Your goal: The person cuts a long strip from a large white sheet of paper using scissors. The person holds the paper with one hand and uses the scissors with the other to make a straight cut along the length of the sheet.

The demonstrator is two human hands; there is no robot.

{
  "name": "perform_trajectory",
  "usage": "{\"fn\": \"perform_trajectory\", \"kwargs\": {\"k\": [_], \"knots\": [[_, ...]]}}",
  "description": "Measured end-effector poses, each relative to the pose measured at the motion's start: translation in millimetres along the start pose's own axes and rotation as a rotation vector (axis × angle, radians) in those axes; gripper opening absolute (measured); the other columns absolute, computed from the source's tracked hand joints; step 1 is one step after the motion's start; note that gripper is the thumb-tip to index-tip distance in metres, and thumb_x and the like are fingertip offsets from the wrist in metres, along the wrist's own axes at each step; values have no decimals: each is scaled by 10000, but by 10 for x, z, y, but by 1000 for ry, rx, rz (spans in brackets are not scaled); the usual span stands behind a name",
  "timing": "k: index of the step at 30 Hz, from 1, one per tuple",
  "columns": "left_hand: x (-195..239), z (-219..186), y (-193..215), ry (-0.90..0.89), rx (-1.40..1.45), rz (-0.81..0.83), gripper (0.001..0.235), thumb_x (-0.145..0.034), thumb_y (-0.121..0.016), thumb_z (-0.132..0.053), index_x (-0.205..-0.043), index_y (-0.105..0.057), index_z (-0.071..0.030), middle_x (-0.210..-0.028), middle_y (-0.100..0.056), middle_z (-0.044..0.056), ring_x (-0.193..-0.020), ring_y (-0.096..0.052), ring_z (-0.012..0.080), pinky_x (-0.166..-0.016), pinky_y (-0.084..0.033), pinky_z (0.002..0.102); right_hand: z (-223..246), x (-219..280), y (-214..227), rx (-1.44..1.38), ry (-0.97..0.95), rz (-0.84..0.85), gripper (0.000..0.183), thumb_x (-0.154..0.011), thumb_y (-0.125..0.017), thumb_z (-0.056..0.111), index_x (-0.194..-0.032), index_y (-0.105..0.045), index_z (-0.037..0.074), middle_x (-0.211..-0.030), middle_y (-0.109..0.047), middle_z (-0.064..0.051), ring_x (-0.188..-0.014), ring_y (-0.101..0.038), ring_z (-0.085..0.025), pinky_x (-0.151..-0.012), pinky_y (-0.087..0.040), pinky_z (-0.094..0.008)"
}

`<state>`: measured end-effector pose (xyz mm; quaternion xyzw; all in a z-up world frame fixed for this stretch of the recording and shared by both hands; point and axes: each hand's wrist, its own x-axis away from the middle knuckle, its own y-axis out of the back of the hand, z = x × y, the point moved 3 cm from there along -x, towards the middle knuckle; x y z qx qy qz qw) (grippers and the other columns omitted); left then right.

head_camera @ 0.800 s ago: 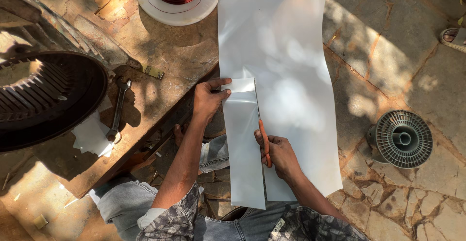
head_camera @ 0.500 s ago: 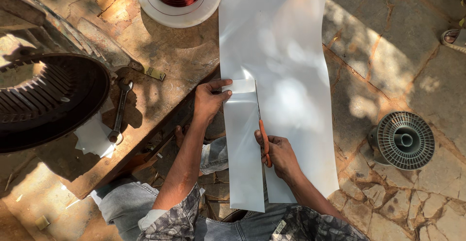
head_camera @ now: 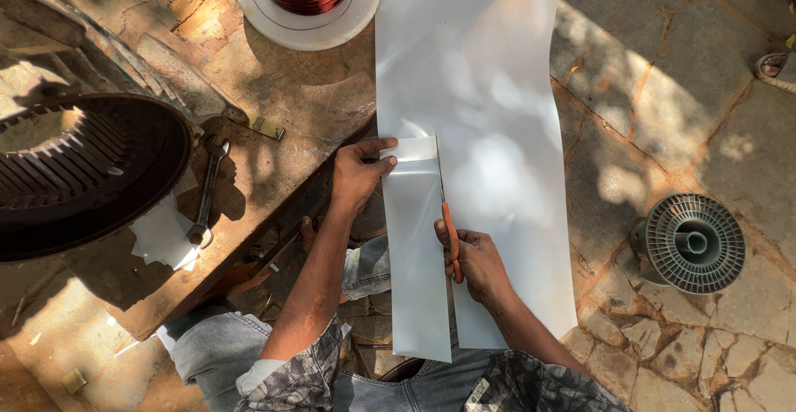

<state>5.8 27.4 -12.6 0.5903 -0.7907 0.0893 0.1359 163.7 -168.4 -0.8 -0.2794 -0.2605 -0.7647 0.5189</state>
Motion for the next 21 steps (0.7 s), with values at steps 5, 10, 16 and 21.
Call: {"fn": "perform_trajectory", "kwargs": {"k": [5, 10, 16, 21], "knots": [[-64, -35, 12, -54, -34, -2, 318, -816, -764, 5, -1128, -772, -56, -1104, -777, 109, -811, -733, 151, -726, -625, 296, -21, -14, 11, -11, -35, -2, 566, -794, -747, 574, -756, -639, 19, -537, -495, -17, -417, -526, -124, -383, -450, -249], [-187, -162, 37, -55, -35, -29, 315, -824, -749, -5, -1133, -783, -63, -955, -795, 124, -781, -735, 148, -703, -596, 283, 54, 18, -31, -56, -13, 16, 533, -813, -746, 557, -732, -616, 46, -548, -517, -20, -426, -517, -120, -394, -467, -249], [-250, -153, 31, -47, -56, -44, 268, -826, -781, -38, -1091, -805, -65, -904, -802, 117, -743, -722, 134, -682, -588, 273, 82, 93, -29, -28, -91, 0, 552, -811, -743, 589, -705, -594, 68, -537, -500, -33, -411, -520, -127, -393, -451, -262], [-301, -148, 22, -34, -52, -27, 274, -825, -752, -14, -1090, -803, -58, -897, -800, 129, -722, -723, 141, -666, -584, 282, 104, 88, -8, -47, -102, 30, 551, -802, -741, 608, -718, -603, 82, -550, -526, -23, -421, -532, -121, -419, -483, -252]]}}
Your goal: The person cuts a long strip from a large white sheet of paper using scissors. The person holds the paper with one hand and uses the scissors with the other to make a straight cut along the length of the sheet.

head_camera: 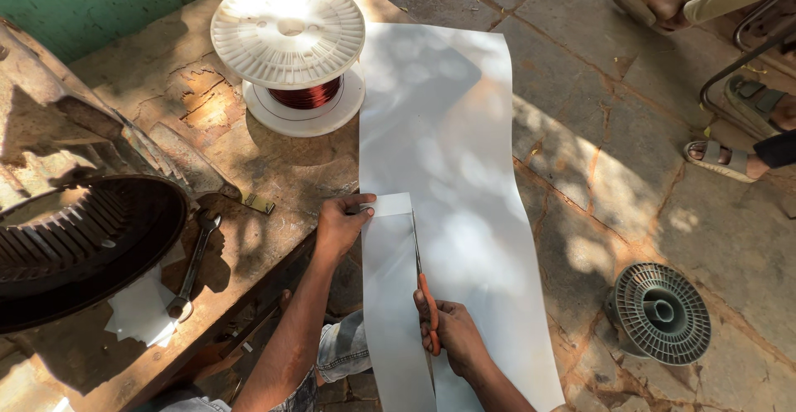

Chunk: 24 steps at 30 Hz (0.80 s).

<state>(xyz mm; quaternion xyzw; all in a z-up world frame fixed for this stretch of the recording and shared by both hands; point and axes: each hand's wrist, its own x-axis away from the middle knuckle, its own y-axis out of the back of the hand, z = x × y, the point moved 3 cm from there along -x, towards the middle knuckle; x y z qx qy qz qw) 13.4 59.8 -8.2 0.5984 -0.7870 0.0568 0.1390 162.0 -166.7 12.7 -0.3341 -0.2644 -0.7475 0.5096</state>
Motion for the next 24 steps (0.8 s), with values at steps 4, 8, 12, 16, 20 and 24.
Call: {"fn": "perform_trajectory", "kwargs": {"k": [4, 8, 12, 16, 20, 24], "knots": [[-12, -38, 24, -22, -25, 31, 274, -826, -758, -13, -1094, -796, -59, -901, -797, 115, -725, -723, 134, -673, -586, 269, -15, -12, 16, -8, 6, 18, 555, -809, -738, 613, -716, -592, 86, -552, -530, -24, -420, -533, -119, -423, -490, -253], [-9, -51, 43, -20, -15, 42, 274, -829, -762, -10, -1097, -797, -52, -891, -796, 115, -722, -720, 133, -666, -586, 265, -42, -40, 23, -9, 14, 35, 551, -818, -735, 602, -718, -585, 81, -546, -533, -30, -411, -541, -122, -421, -495, -252], [-8, -54, 32, 6, -19, 30, 285, -827, -770, -11, -1106, -794, -59, -894, -792, 123, -719, -710, 142, -658, -585, 277, -67, -58, 14, -11, 3, 35, 542, -831, -734, 590, -733, -591, 77, -544, -531, -26, -406, -534, -118, -410, -480, -245], [-25, -43, 23, 43, -32, 40, 278, -823, -772, -29, -1097, -789, -77, -921, -794, 89, -737, -731, 126, -678, -619, 271, -82, -53, 15, 12, 5, 33, 533, -844, -723, 581, -749, -603, 71, -541, -526, -23, -401, -528, -116, -399, -460, -243], [-15, -22, 39, 31, -23, 19, 274, -824, -784, -31, -1093, -799, -77, -913, -798, 94, -741, -720, 123, -675, -605, 269, -78, -44, 9, -9, 25, 47, 534, -856, -700, 570, -745, -610, 55, -538, -531, -32, -391, -535, -121, -395, -468, -247], [-9, -13, 30, -10, -1, -17, 284, -822, -789, -32, -1101, -798, -85, -911, -801, 89, -750, -710, 113, -670, -592, 266, -105, -20, 14, -7, 19, 44, 526, -867, -702, 561, -757, -618, 54, -548, -545, -33, -403, -544, -120, -404, -466, -244]]}}
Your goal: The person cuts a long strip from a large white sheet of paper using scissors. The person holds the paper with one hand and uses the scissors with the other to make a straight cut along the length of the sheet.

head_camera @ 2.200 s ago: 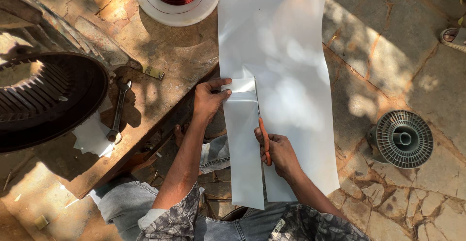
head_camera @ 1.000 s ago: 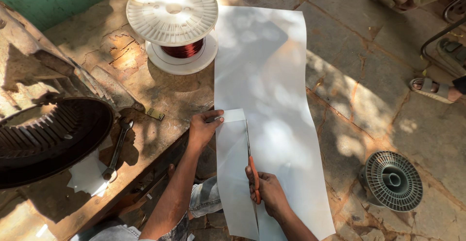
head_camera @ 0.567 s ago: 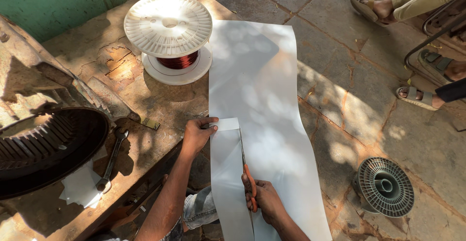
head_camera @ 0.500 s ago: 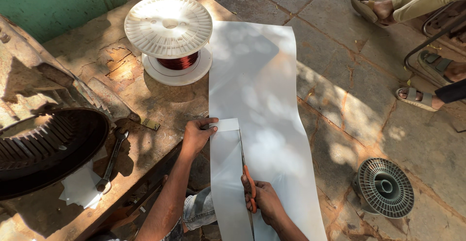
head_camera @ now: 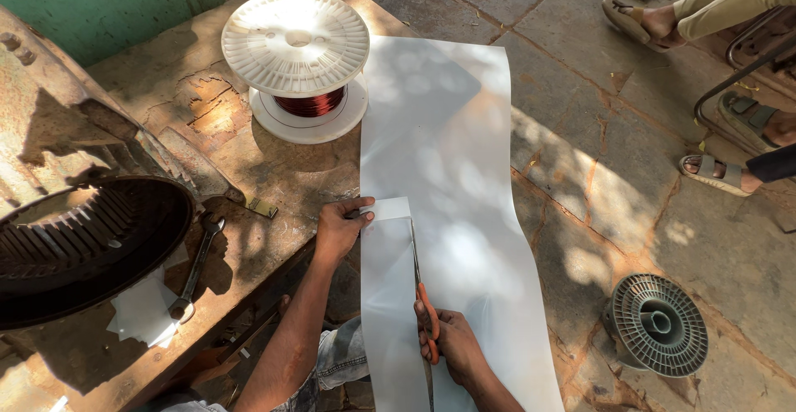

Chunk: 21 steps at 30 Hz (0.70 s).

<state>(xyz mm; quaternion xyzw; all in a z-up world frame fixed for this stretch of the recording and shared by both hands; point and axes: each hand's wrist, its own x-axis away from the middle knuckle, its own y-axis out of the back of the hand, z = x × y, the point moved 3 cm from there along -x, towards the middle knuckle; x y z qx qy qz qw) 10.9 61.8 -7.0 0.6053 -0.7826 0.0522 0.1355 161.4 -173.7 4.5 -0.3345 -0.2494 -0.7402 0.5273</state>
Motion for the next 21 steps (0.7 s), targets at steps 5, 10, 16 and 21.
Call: {"fn": "perform_trajectory", "kwargs": {"k": [5, 10, 16, 21], "knots": [[-15, 23, 1, 24, -28, -16, 285, -831, -791, -27, -1110, -798, -83, -911, -799, 104, -761, -709, 129, -683, -590, 271, -31, 5, -4, 15, 7, -5, 538, -861, -706, 570, -754, -622, 49, -548, -548, -33, -406, -551, -126, -400, -457, -247], [-71, 32, -5, 9, 122, -34, 396, -787, -779, 47, -1173, -737, -28, -989, -783, 117, -852, -754, 156, -720, -643, 277, -38, -12, -15, 20, 20, 1, 535, -853, -710, 570, -753, -629, 50, -548, -558, -38, -407, -560, -130, -407, -473, -247], [-75, 74, -22, -27, 173, -126, 415, -772, -801, 66, -1171, -695, 26, -969, -775, 156, -851, -759, 187, -710, -644, 279, -28, 0, -15, 19, 44, 7, 538, -852, -714, 568, -742, -625, 49, -547, -561, -36, -407, -560, -130, -406, -472, -248], [2, 39, -23, 24, -38, -317, 326, -755, -868, -29, -1051, -735, 11, -929, -786, 124, -783, -764, 145, -686, -638, 263, -14, 48, -28, 38, 38, -25, 534, -843, -720, 569, -727, -635, 55, -544, -555, -40, -417, -556, -135, -410, -458, -253]]}}
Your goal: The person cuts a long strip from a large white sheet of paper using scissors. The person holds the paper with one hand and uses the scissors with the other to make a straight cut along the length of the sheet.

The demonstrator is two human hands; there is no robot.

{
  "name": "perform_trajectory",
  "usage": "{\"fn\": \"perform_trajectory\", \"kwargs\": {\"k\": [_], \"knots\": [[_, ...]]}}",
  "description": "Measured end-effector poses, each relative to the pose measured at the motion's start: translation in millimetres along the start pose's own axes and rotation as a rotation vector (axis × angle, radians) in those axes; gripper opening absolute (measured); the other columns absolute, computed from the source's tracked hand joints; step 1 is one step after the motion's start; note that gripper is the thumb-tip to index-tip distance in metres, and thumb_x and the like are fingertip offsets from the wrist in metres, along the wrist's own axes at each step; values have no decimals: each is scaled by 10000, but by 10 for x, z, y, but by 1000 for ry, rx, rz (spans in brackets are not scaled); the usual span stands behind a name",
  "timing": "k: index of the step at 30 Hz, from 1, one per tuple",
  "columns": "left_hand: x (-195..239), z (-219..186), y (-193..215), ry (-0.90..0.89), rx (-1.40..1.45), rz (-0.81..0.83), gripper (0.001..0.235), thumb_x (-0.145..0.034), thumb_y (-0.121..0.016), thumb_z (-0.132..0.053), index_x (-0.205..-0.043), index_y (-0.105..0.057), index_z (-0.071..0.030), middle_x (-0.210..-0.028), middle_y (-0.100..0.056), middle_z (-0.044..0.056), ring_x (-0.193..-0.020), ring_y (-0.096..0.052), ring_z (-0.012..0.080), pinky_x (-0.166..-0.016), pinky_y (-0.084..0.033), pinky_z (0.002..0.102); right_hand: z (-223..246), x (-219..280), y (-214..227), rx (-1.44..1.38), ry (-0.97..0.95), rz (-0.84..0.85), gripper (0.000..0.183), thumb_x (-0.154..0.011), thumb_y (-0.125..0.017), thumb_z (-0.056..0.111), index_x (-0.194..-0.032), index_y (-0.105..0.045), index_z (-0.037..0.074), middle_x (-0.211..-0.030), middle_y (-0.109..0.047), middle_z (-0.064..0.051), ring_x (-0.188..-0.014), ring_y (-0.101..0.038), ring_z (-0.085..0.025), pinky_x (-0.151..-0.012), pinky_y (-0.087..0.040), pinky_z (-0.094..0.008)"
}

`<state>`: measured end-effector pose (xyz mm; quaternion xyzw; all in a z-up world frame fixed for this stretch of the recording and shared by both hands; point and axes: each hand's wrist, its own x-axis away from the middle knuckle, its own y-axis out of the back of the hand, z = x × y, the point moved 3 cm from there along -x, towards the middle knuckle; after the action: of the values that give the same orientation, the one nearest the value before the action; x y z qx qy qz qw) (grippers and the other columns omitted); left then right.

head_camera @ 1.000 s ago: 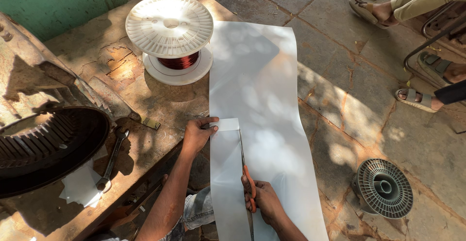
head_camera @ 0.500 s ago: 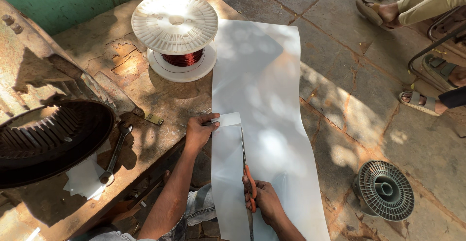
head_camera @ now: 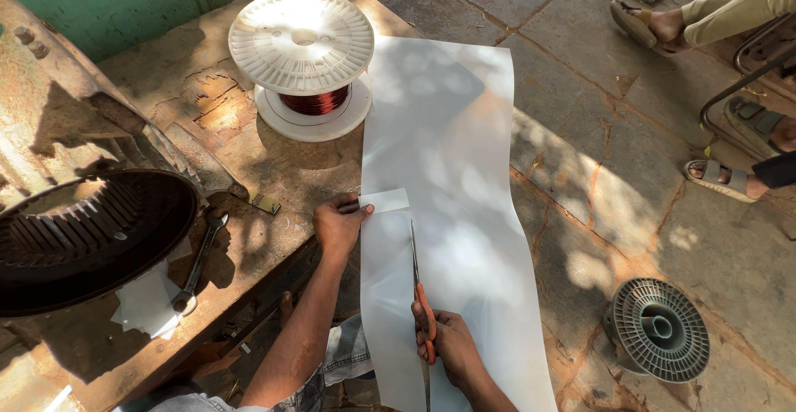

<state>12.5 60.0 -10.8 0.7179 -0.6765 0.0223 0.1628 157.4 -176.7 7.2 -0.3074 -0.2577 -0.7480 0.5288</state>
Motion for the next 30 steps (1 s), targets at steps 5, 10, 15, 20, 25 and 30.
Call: {"fn": "perform_trajectory", "kwargs": {"k": [5, 10, 15, 20, 25, 30], "knots": [[7, -73, 36, 42, -11, 9, 267, -740, -878, -72, -982, -784, -10, -857, -798, 125, -723, -755, 170, -633, -609, 282, 10, 33, -21, 25, -18, -30, 527, -834, -742, 564, -715, -641, 60, -547, -554, -45, -438, -560, -143, -433, -465, -261], [16, -116, 7, -25, -63, -41, 275, -745, -883, -106, -994, -795, -30, -857, -801, 115, -714, -760, 163, -656, -603, 287, 51, 34, -45, -9, -18, -37, 509, -822, -768, 543, -722, -635, 63, -558, -562, -50, -457, -566, -151, -462, -504, -271], [44, -61, 18, -32, -66, -61, 284, -733, -892, -129, -987, -800, -44, -859, -803, 102, -717, -760, 155, -678, -608, 284, 29, 43, -58, 27, -40, -44, 527, -825, -753, 553, -725, -648, 46, -564, -564, -47, -464, -576, -152, -466, -512, -279], [52, -52, 32, -12, -107, -54, 271, -759, -887, -160, -997, -805, -61, -854, -801, 109, -715, -758, 172, -682, -595, 294, 16, 45, -52, -1, -46, -31, 511, -828, -767, 533, -732, -643, 47, -565, -555, -45, -451, -567, -150, -441, -494, -278], [52, -33, 30, -58, -103, -88, 258, -765, -883, -155, -987, -808, -48, -863, -802, 107, -732, -763, 171, -699, -593, 289, 6, 22, -72, 31, -67, -43, 500, -843, -764, 524, -742, -652, 47, -565, -569, -51, -449, -584, -152, -447, -510, -276], [44, 25, 3, -55, -93, -108, 227, -773, -856, -140, -981, -805, -65, -864, -806, 86, -745, -772, 161, -703, -604, 274, -13, -13, -82, 37, -58, -38, 500, -859, -764, 507, -752, -654, 31, -559, -567, -52, -445, -581, -149, -442, -509, -276]]}}
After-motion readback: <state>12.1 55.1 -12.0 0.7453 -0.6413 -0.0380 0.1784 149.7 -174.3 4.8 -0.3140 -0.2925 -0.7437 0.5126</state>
